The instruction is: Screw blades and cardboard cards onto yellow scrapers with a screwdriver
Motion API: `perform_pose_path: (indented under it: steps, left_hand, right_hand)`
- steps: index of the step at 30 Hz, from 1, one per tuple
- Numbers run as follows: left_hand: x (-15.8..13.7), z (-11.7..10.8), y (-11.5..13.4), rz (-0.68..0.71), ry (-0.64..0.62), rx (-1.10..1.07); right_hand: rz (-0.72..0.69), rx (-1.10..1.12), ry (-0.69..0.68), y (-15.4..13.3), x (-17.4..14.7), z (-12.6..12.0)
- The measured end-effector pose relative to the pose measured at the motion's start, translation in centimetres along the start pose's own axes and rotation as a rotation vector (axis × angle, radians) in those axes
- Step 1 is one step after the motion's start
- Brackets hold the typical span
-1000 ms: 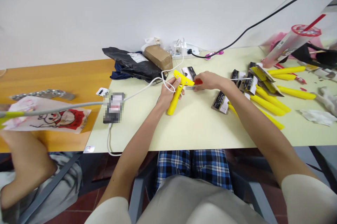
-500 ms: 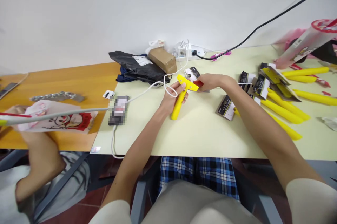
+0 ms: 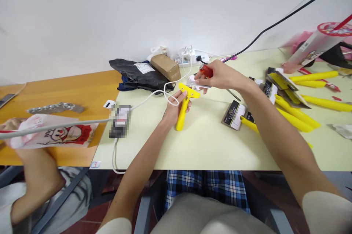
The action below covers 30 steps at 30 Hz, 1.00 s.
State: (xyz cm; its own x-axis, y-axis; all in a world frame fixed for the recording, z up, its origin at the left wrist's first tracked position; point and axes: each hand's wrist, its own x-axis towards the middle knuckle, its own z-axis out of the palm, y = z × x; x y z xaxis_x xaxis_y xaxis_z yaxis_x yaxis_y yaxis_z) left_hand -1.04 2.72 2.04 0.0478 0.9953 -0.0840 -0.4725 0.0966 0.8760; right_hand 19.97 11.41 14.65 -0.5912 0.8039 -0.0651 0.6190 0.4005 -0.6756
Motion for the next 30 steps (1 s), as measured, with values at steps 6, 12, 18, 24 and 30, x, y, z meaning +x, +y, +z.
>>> perform_pose_path:
  steps: [6,12,18,24,30]
  left_hand:
    - [0.0,0.1,-0.2,0.019,0.037,0.028]
    - [0.1,0.0,-0.2,0.030,0.063,0.026]
    - [0.1,-0.1,-0.3,0.049,0.051,0.013]
    - [0.2,0.0,-0.4,0.050,0.054,0.018]
    - [0.2,0.0,-0.5,0.041,0.065,0.021]
  right_hand:
    - [0.002,0.069,0.012,0.0,0.7,1.8]
    - [0.079,0.106,0.114,0.9,0.5,1.8]
    - [0.101,0.148,0.169,1.0,0.2,1.8]
    - [0.119,0.166,0.176,0.7,0.3,2.0]
    - [0.129,0.177,0.157,0.4,0.1,2.2]
